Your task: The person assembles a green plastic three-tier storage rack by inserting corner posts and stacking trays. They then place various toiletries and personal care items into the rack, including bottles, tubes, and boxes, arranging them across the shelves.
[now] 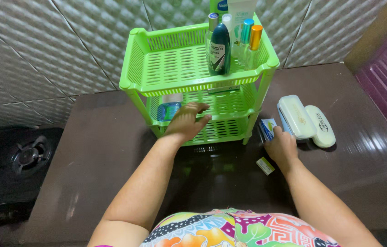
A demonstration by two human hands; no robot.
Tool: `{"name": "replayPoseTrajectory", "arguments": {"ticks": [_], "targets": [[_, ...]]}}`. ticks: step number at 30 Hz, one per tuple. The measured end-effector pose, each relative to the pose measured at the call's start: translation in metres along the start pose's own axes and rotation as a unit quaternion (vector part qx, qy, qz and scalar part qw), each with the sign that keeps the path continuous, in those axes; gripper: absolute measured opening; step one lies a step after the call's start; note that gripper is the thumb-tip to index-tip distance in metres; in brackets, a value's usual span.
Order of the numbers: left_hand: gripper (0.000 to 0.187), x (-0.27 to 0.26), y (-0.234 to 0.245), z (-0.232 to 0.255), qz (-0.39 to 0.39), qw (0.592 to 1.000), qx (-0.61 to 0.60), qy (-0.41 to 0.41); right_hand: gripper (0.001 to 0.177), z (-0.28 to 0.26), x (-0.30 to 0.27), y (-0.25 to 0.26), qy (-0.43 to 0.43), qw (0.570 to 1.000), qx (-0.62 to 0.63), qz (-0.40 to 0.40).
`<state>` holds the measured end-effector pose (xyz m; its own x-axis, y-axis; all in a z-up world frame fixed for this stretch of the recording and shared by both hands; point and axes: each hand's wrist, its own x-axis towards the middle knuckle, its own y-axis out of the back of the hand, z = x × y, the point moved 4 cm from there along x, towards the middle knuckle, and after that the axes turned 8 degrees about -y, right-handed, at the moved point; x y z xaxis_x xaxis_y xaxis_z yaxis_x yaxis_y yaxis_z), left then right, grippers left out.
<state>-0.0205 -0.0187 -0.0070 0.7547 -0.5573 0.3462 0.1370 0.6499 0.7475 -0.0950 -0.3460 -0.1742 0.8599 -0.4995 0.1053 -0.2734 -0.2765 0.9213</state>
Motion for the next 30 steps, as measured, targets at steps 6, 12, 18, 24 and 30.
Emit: {"name": "replayPoseTrajectory", "arguments": {"ticks": [6,12,18,24,30], "targets": [[0.043,0.0,0.0,0.001,0.011,1.0,-0.011,-0.003,0.052,0.045,0.012,-0.014,-0.006,0.979,0.201,0.038],[0.032,-0.012,0.002,0.022,0.114,0.992,0.01,-0.06,0.036,0.069,-0.029,0.029,-0.166,0.846,0.488,-0.139],[0.053,-0.036,-0.012,0.061,-0.028,0.974,-0.212,-0.08,0.041,0.031,-0.082,0.119,-0.068,0.845,0.468,-0.249],[0.078,-0.051,-0.027,0.068,-0.189,0.934,-0.301,0.027,0.045,-0.05,-0.089,0.129,0.03,0.808,0.49,-0.325],[0.068,-0.041,-0.015,0.029,-0.069,0.89,-0.45,0.003,0.047,-0.107,-0.089,0.144,0.188,0.809,0.512,-0.218]]}}
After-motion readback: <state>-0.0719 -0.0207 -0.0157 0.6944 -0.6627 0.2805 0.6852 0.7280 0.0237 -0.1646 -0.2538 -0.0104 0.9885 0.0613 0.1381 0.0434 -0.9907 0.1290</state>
